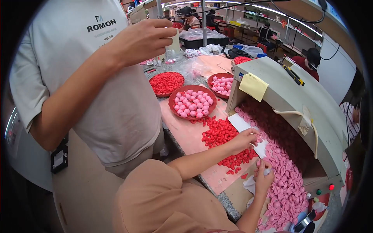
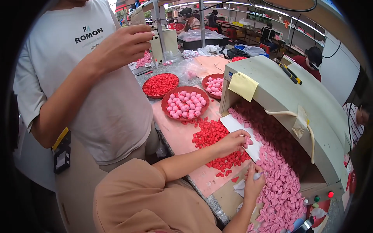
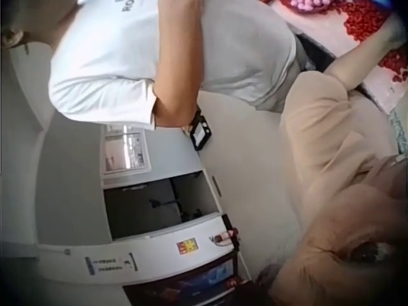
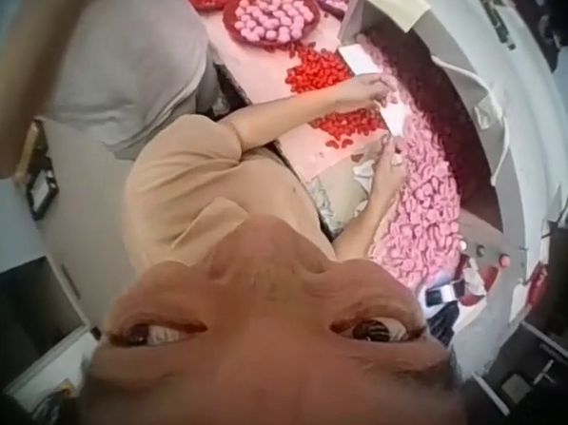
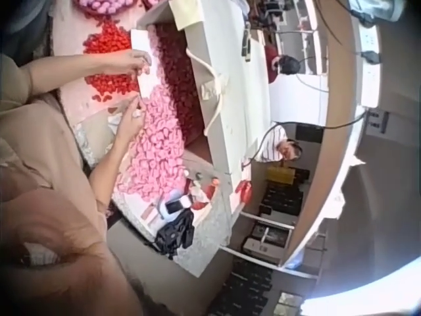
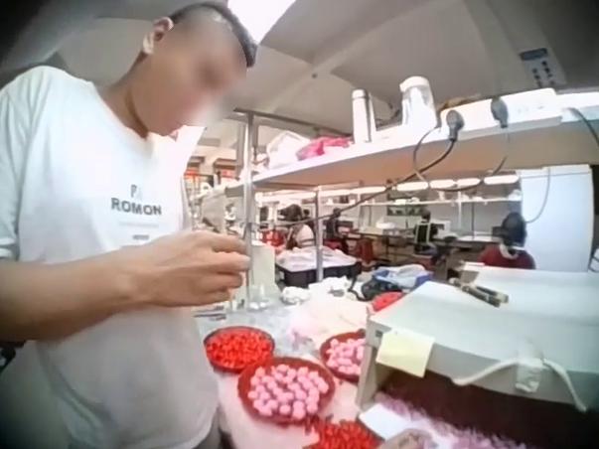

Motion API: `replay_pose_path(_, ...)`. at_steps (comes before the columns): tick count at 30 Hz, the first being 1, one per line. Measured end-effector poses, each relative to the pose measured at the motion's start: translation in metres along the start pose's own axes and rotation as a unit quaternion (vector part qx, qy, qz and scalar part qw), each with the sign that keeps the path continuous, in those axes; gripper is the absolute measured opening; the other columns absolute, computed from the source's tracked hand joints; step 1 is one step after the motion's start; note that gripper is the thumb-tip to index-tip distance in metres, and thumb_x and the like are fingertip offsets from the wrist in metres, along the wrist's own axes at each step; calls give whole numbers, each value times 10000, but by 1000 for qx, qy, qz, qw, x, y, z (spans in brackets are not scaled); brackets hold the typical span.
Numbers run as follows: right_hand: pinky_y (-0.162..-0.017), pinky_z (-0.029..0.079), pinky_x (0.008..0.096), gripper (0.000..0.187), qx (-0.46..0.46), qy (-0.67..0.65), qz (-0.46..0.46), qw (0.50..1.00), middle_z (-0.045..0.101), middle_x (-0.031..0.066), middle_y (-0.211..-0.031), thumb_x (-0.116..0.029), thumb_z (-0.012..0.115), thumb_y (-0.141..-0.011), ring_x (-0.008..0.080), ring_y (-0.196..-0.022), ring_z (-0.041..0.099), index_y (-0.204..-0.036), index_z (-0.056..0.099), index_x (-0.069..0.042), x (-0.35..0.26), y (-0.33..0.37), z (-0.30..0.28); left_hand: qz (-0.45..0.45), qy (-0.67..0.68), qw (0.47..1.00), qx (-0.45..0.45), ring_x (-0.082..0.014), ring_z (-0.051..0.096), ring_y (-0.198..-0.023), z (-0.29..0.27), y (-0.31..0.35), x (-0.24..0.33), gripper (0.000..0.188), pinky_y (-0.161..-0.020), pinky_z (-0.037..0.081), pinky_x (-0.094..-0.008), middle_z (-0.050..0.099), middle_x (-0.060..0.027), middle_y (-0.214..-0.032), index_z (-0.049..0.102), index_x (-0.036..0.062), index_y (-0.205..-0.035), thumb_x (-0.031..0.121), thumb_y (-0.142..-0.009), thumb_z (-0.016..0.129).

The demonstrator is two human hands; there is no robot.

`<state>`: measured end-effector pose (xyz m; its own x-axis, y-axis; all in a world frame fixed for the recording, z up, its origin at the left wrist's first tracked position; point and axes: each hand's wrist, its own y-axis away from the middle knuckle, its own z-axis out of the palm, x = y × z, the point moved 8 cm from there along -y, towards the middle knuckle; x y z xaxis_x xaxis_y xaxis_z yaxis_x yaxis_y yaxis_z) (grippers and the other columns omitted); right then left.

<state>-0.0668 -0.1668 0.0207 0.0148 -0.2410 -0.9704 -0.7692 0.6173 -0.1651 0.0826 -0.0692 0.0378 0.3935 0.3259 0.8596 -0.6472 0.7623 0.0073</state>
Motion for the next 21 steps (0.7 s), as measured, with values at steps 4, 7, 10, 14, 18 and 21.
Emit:
replay_pose_path(4,-427,352,185,228,-5,13,-27,1000,541,-3,-630,-278,549,-900,46,-505,475,-920,585,-53,-1,0,3,-9,57,998,-7,-86,494,-717,-11,47,-2,175,-618,442,-237,553,-27,-895,477,72,-1077,94,-905,447)
replay_pose_path(7,-525,441,237,217,-8,41,4,999,585,48,-694,-208,561,-888,99,-568,545,-886,589,8,1,1,1,-19,35,999,0,-84,498,-720,-23,73,-9,255,-627,449,-236,549,-26,-909,478,69,-1164,98,-913,446)
replay_pose_path(10,-542,435,257,213,-11,81,-60,995,582,55,-663,-196,563,-886,110,-572,545,-863,592,14,-5,-1,2,-27,23,999,4,-74,507,-767,-22,109,-3,272,-691,450,-237,563,-12,-968,479,83,-1185,113,-915,483)
replay_pose_path(14,-472,385,207,130,-5,115,-165,980,551,-18,-629,-152,589,-869,50,-521,483,-855,604,-24,-6,-7,1,-9,32,999,-15,-84,517,-826,-29,148,-4,302,-723,429,-246,563,-8,-984,477,82,-1201,143,-908,517)
replay_pose_path(18,-489,386,205,129,-19,138,-149,979,555,-17,-633,-146,591,-867,52,-536,484,-865,608,-18,0,-9,0,-26,27,999,30,-87,513,-832,-44,171,0,320,-723,423,-243,558,-5,-976,468,83,-1215,134,-901,510)
replay_pose_path(21,-516,395,208,144,-23,111,-152,982,568,-9,-657,-151,599,-866,52,-565,493,-868,609,-7,-16,-2,-5,-4,52,998,34,-83,511,-826,-43,168,13,327,-726,424,-249,555,-2,-966,466,82,-1221,117,-897,496)
